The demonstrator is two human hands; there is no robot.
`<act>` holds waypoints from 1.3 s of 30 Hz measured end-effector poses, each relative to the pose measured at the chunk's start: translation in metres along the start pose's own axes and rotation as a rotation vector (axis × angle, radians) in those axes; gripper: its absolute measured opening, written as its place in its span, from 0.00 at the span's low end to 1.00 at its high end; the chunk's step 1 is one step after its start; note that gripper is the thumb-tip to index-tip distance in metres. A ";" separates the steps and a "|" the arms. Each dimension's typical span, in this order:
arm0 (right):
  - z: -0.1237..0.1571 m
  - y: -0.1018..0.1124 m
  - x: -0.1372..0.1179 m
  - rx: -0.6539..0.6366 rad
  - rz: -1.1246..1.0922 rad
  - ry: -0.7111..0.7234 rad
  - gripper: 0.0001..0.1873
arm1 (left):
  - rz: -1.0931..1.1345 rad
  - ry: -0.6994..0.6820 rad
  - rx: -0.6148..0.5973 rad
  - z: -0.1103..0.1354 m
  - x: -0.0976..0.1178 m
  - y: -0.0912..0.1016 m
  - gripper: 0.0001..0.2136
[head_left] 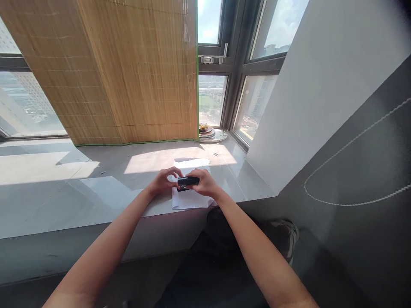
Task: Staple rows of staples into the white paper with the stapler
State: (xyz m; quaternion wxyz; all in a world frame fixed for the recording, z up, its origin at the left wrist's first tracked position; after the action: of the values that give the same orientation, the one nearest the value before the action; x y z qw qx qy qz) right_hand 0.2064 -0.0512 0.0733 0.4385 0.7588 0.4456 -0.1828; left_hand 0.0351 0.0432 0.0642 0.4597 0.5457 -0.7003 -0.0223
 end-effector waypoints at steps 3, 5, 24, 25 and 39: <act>0.005 0.019 0.010 0.074 -0.031 -0.068 0.16 | -0.081 0.000 0.037 -0.002 0.002 0.000 0.19; 0.012 0.042 0.021 0.148 -0.065 -0.119 0.17 | -0.202 -0.004 0.000 -0.001 0.004 -0.006 0.16; 0.033 0.105 0.075 0.038 0.081 -0.094 0.23 | -0.607 0.051 -0.345 -0.006 0.019 -0.046 0.23; 0.032 0.103 0.073 0.042 0.095 -0.074 0.23 | -0.572 0.022 -0.372 -0.010 0.023 -0.051 0.23; 0.030 0.087 0.063 0.139 0.356 0.067 0.20 | -0.419 -0.047 -0.580 -0.017 0.020 -0.086 0.33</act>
State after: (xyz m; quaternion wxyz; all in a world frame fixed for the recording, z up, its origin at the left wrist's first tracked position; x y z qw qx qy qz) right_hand 0.3163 -0.0623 0.0586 0.3952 0.8599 0.3049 -0.1072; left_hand 0.1108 0.0007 0.0399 0.5648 0.5238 -0.5480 -0.3263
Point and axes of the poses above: each hand's wrist, its own z-axis away from the middle knuckle, its own y-axis out of the back of the hand, x = y × z, the point moved 6 cm from there along -z, towards the middle knuckle, and after that the axes turned 5 degrees about x, right-handed, at the moved point
